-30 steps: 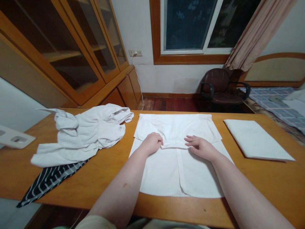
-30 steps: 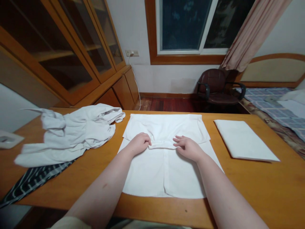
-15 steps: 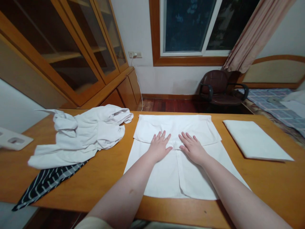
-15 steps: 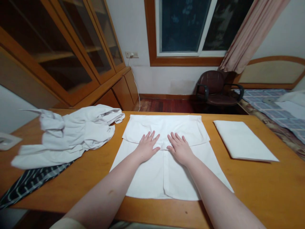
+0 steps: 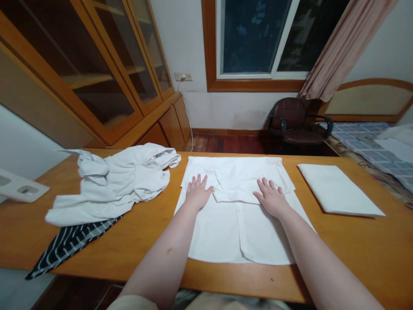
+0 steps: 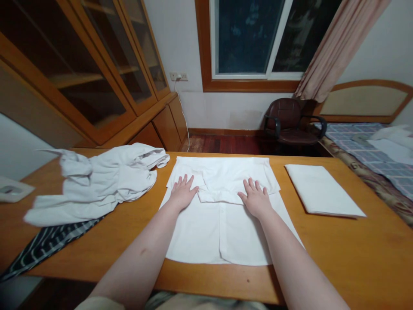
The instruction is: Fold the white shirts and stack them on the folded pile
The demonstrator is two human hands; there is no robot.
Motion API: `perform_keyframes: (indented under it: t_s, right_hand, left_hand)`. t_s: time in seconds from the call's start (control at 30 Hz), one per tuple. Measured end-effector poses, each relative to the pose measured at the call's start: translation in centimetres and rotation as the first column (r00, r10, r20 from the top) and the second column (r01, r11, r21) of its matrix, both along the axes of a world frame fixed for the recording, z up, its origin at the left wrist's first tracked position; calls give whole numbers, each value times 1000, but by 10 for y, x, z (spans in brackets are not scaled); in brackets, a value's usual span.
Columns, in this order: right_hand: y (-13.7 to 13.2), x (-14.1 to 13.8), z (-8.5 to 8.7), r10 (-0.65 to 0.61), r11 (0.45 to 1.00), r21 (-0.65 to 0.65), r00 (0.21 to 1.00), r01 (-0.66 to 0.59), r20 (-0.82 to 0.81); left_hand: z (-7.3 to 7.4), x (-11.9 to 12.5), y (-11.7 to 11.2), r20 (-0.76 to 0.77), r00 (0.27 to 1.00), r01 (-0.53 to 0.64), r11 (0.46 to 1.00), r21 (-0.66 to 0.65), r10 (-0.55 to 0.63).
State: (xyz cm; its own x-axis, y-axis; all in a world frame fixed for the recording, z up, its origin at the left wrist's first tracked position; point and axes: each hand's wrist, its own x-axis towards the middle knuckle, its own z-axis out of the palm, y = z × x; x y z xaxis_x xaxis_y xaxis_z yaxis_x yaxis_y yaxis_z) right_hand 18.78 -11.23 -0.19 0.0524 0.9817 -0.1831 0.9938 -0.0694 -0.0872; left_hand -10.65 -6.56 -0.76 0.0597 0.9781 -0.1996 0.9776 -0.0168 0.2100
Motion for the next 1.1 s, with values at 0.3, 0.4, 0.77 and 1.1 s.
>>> perform_keyframes:
  t_s: [0.3,0.4,0.77,1.1]
  right_hand:
    - [17,3,20,33,999,21,999,-33,-3]
    - [43,15,35,-20,997,76,1000,20,8]
    - [138,97,19,-20,992,129,995,8,95]
    - [154,101,34,-94,995,24,991,92,93]
  left_hand:
    - [34,-9,22,-74,996,37,998,-58,-42]
    - [57,-18,53,-136,990,31,1000,4,-30]
    - [47,-46,125,-260,954,178,980,82,-152]
    - [59,-43,149,-316,944,114,992,53,-91]
